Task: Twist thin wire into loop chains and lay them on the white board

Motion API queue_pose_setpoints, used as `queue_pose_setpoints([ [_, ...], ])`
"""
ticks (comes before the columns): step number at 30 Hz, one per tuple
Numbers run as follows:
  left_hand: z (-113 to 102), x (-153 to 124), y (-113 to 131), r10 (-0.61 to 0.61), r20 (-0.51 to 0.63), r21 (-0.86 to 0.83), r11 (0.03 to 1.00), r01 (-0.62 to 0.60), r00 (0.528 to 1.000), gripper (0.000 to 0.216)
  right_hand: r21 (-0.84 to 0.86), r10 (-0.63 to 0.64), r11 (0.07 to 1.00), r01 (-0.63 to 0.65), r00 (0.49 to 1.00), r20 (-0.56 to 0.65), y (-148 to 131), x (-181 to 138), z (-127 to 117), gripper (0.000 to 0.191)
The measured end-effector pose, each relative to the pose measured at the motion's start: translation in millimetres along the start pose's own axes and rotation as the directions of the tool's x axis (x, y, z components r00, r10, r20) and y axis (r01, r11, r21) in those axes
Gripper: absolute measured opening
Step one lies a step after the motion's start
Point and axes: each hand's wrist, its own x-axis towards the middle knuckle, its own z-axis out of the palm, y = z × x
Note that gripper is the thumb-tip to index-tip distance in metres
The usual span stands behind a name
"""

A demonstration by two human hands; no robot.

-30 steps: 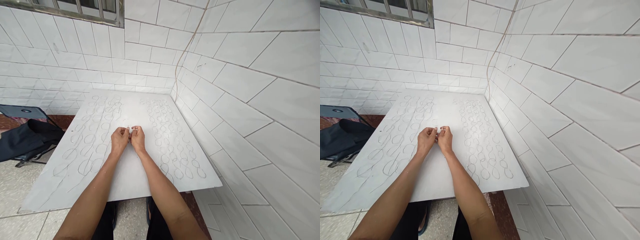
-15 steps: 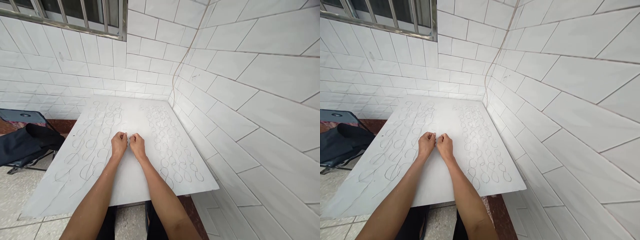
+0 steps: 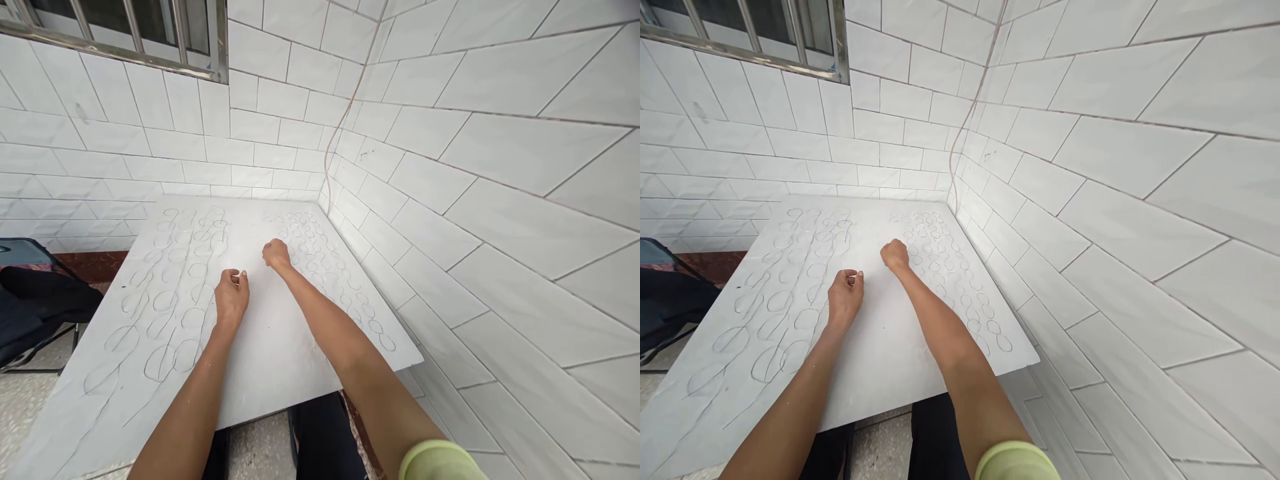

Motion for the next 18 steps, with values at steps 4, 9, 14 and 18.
queue_pose_setpoints([
  [4, 9, -5, -4, 0.128, 0.017, 0.14, 0.982, -0.129, 0.992, 0.031, 0.044, 0.14, 0.989, -0.14, 0.99, 0.016, -2, 48, 0, 0.007],
  [9, 15, -8, -6, 0.161, 0.063, 0.205, 0.964, -0.171, 0.985, 0.027, 0.119, 0.232, 0.965, -0.232, 0.973, 0.02, 1, 87, 8, 0.007],
  [14, 17, -11, -6, 0.169, 0.073, 0.247, 0.952, -0.182, 0.983, 0.022, 0.161, 0.283, 0.945, -0.284, 0.959, 0.032, 2, 108, 13, 0.005],
  [18, 19, -13, -8, 0.203, 0.091, 0.321, 0.921, -0.221, 0.975, 0.019, 0.178, 0.304, 0.935, -0.306, 0.952, 0.039, 0, 112, 12, 0.01],
])
